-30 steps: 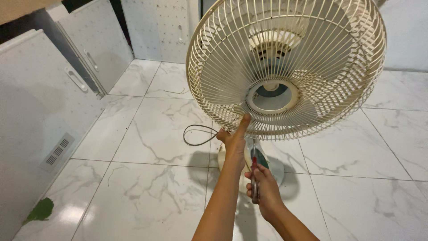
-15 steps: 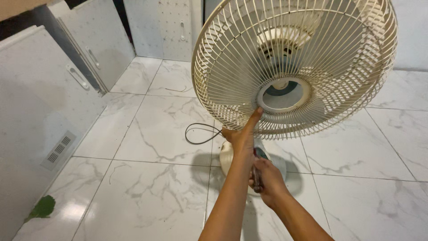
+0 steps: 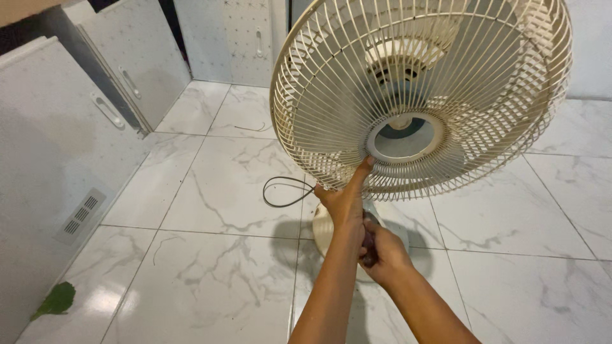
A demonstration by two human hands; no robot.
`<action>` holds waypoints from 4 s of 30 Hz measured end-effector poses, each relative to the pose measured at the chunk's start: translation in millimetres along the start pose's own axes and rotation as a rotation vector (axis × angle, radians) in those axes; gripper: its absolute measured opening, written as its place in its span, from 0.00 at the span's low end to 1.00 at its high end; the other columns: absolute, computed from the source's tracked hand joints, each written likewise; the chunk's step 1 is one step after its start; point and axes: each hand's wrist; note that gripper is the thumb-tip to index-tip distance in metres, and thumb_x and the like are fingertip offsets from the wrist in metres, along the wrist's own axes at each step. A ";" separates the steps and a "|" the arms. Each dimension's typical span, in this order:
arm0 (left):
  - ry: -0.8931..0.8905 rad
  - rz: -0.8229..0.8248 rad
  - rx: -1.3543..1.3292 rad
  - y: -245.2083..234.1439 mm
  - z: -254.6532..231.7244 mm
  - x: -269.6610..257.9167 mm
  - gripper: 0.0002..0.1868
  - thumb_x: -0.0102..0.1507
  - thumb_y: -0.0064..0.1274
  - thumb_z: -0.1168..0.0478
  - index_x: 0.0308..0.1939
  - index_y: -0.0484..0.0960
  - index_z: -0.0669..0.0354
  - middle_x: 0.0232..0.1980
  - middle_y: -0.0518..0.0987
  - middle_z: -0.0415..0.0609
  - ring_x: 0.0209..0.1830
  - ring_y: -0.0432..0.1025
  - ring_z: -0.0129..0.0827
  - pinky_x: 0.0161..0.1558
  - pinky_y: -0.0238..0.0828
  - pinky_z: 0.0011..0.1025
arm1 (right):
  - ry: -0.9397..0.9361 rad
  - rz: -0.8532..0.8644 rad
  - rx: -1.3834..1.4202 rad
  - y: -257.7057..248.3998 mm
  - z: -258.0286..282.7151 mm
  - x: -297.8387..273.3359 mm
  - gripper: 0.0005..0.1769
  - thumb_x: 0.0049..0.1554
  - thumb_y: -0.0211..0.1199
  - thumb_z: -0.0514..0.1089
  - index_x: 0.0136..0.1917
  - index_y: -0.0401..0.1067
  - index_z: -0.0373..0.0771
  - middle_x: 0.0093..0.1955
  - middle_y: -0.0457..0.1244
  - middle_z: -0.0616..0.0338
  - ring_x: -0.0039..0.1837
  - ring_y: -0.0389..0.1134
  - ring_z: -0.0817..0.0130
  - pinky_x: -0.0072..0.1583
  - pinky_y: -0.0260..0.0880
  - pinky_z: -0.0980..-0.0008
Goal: The person uses a screwdriver to loosen screws on the front grill of a standing fan, removes the grill, then unscrews the central nut to detach the fan blades. The removed parts are placed on the floor.
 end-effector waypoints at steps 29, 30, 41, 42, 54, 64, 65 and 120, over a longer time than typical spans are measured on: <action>0.488 0.256 0.661 -45.1 -92.3 57.4 0.89 0.34 0.79 0.32 0.78 0.33 0.69 0.77 0.45 0.71 0.79 0.47 0.62 0.72 0.57 0.50 | -0.295 -0.217 -0.498 -29.5 -37.9 21.0 0.24 0.63 0.57 0.46 0.72 0.66 0.43 0.47 0.67 0.58 0.37 0.60 0.73 0.37 0.60 0.73; 0.473 0.242 0.650 -41.9 -93.8 53.9 0.90 0.33 0.78 0.32 0.79 0.31 0.67 0.77 0.43 0.71 0.79 0.46 0.63 0.71 0.58 0.51 | -0.309 -0.214 -0.520 -25.2 -37.0 16.2 0.24 0.63 0.56 0.46 0.72 0.66 0.42 0.47 0.67 0.58 0.37 0.60 0.73 0.37 0.60 0.73; 0.602 0.112 0.742 -42.3 -83.7 42.7 0.80 0.29 0.77 0.32 0.71 0.44 0.63 0.68 0.52 0.63 0.73 0.47 0.55 0.71 0.51 0.53 | -0.089 -0.215 -0.321 11.8 -27.3 -29.6 0.16 0.66 0.50 0.48 0.64 0.63 0.42 0.41 0.61 0.63 0.34 0.55 0.75 0.32 0.55 0.73; 0.626 0.123 0.730 -43.8 -83.3 41.5 0.79 0.30 0.77 0.32 0.71 0.46 0.62 0.68 0.53 0.63 0.73 0.48 0.55 0.71 0.52 0.52 | -0.061 -0.204 -0.267 16.3 -30.2 -32.1 0.15 0.66 0.51 0.48 0.62 0.63 0.39 0.41 0.60 0.63 0.34 0.54 0.75 0.32 0.54 0.74; 0.524 0.355 0.831 -57.8 -138.8 56.1 0.60 0.42 0.71 0.33 0.60 0.58 0.71 0.51 0.81 0.66 0.49 0.82 0.45 0.50 0.80 0.33 | -0.126 0.192 -0.291 56.6 -40.7 -40.9 0.15 0.62 0.53 0.48 0.59 0.70 0.42 0.40 0.61 0.62 0.32 0.54 0.76 0.31 0.53 0.75; 0.501 0.356 0.873 -56.4 -147.4 47.6 0.57 0.40 0.70 0.32 0.57 0.61 0.69 0.48 0.83 0.65 0.47 0.83 0.45 0.47 0.80 0.33 | 0.015 0.361 -0.081 63.6 -28.9 -21.9 0.16 0.64 0.50 0.48 0.61 0.67 0.39 0.39 0.61 0.62 0.29 0.51 0.78 0.27 0.48 0.80; 0.510 0.365 0.852 -56.2 -147.9 47.0 0.57 0.40 0.70 0.32 0.56 0.62 0.69 0.48 0.83 0.64 0.47 0.83 0.44 0.47 0.81 0.33 | 0.063 0.389 -0.025 63.4 -26.3 -20.0 0.17 0.64 0.49 0.48 0.62 0.67 0.39 0.39 0.60 0.63 0.30 0.52 0.78 0.27 0.48 0.80; 0.861 0.435 1.121 -33.5 5.0 14.2 0.30 0.60 0.60 0.52 0.64 0.71 0.55 0.64 0.72 0.54 0.63 0.69 0.51 0.57 0.70 0.46 | -0.830 0.044 -0.950 -28.8 23.3 20.4 0.17 0.58 0.65 0.44 0.59 0.75 0.36 0.42 0.70 0.59 0.43 0.67 0.74 0.46 0.67 0.73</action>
Point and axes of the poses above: each hand's wrist, its own x-axis towards the middle knuckle, its own y-axis out of the palm, z = x × y
